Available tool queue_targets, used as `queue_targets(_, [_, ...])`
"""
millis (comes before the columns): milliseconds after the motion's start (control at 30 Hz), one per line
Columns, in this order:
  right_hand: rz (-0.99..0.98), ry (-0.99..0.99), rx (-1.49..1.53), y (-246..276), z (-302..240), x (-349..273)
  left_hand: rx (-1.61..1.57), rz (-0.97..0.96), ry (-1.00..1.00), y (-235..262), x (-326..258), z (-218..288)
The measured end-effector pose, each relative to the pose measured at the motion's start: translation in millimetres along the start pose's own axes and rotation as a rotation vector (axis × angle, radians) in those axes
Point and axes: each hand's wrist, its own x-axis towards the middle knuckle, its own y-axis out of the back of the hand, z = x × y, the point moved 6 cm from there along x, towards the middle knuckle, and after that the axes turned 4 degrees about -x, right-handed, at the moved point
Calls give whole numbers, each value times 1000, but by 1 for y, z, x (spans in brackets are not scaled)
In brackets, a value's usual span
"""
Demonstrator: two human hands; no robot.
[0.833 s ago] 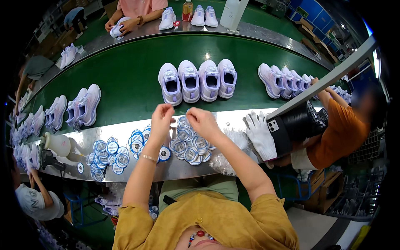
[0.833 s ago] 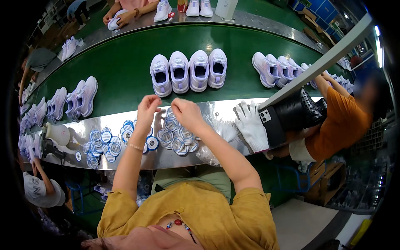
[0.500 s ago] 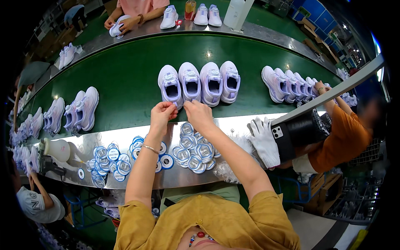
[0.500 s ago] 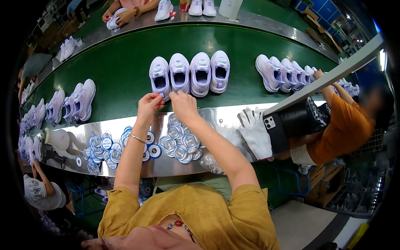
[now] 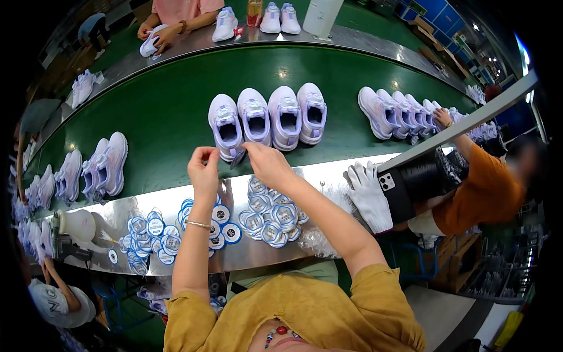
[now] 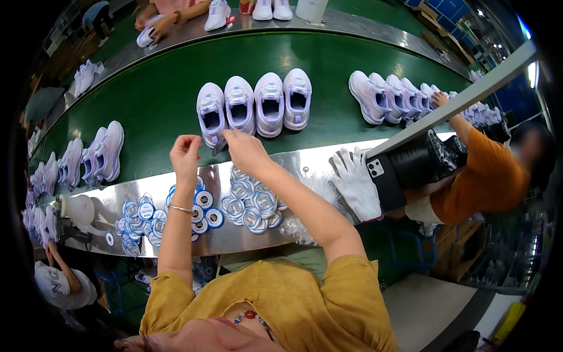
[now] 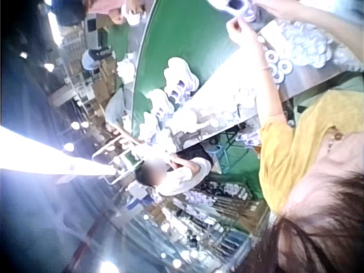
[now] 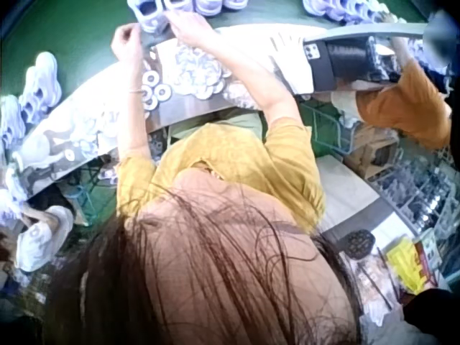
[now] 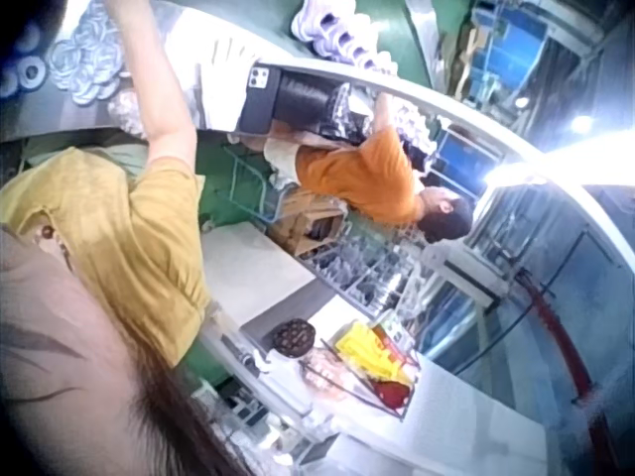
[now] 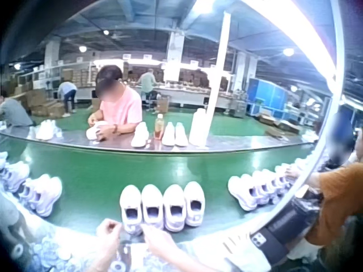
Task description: The person attaches small circular tags to the tongue of light-colored sneakers moving along a conveyor belt. The person repeatedly picks tags from a pile, places them on each shoe, and moves the shoes forward.
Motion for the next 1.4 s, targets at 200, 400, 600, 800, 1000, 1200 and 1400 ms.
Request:
queue_targets(200, [13,75,-115,15,-11,19,66,-195,-60,-40,1,33])
queue_targets(400, [58,101,176,19,4,31,-23,-217,60,-31,9,24])
queue_targets(600, [107,-157,714,-9,18,44,-117,-265,55,-16,16,29])
queue_targets(800, [-22,-305,984,-24,18,51,-191,-282,118,-5,22,27])
queue_targets(1000, [-71,-302,976,-25,9,58,-169,-321,124,4,26,21])
queue_targets(1200, [-97,-203,869,-24,3,64,-200,-332,108,4,28,28])
queue_targets(1400, [-143,-147,935,-30,8,67,-222,-377,111,2,28,28])
